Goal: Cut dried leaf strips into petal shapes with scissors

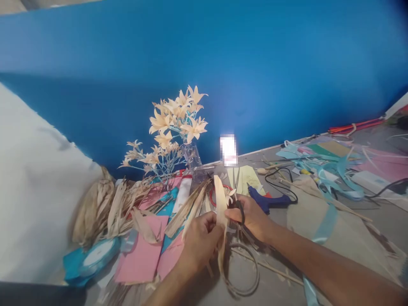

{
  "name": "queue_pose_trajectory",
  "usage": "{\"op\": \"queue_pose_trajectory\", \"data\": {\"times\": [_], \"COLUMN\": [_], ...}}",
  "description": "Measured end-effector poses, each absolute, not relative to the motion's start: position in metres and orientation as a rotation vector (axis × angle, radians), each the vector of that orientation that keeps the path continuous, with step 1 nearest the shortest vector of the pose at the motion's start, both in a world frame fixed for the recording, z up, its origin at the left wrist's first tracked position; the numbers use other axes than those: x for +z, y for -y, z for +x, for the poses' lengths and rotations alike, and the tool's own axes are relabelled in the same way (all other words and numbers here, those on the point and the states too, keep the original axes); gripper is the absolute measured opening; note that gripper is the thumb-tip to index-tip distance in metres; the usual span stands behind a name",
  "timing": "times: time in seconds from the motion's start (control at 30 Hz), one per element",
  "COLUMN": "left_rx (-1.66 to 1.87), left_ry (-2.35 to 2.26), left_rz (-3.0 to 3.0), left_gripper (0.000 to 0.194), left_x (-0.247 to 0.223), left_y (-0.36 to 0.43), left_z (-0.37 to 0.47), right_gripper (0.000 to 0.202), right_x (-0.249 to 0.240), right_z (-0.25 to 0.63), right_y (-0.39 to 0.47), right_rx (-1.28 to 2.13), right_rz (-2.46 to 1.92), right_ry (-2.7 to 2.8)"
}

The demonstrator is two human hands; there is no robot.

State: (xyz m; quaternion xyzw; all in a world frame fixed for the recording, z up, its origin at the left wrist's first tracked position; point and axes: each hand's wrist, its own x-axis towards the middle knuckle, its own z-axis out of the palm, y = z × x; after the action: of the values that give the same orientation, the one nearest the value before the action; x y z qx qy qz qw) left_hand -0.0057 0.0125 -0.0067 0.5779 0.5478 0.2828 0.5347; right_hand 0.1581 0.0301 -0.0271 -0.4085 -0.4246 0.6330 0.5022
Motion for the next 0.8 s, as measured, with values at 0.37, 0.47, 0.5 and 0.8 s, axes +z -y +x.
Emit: {"op": "queue_pose_trajectory", "data": {"times": [0.37,0.47,0.5,0.8], "left_rx": [0.663,0.664,0.635,0.745], "left_ry": [-0.954,-0.976,-0.954,-1.521], "left_rz": [1.071,1.029,1.024,1.81], "left_gripper": [0.036,0.035,0.036,0.01], "left_x": [-0.022,-0.028,-0.029,-0.012], "left_y": [-0.002,0.001,0.002,-0.026], "left_z": [-0.004,-0.003,-0.003,-0.02], "right_gripper": [0.031,0.032,0.034,0.034], "right_x": [-0.036,-0.036,-0.036,-0.013], "right_z": [0.16,0.162,0.164,0.204], "right_y": [-0.027,-0.027,-0.027,-0.05], "right_rx": [1.621,1.637,1.633,1.562], "right_rz": [-1.053,-1.009,-0.997,-0.784], "right_ry": [1.026,1.025,1.019,0.835]}}
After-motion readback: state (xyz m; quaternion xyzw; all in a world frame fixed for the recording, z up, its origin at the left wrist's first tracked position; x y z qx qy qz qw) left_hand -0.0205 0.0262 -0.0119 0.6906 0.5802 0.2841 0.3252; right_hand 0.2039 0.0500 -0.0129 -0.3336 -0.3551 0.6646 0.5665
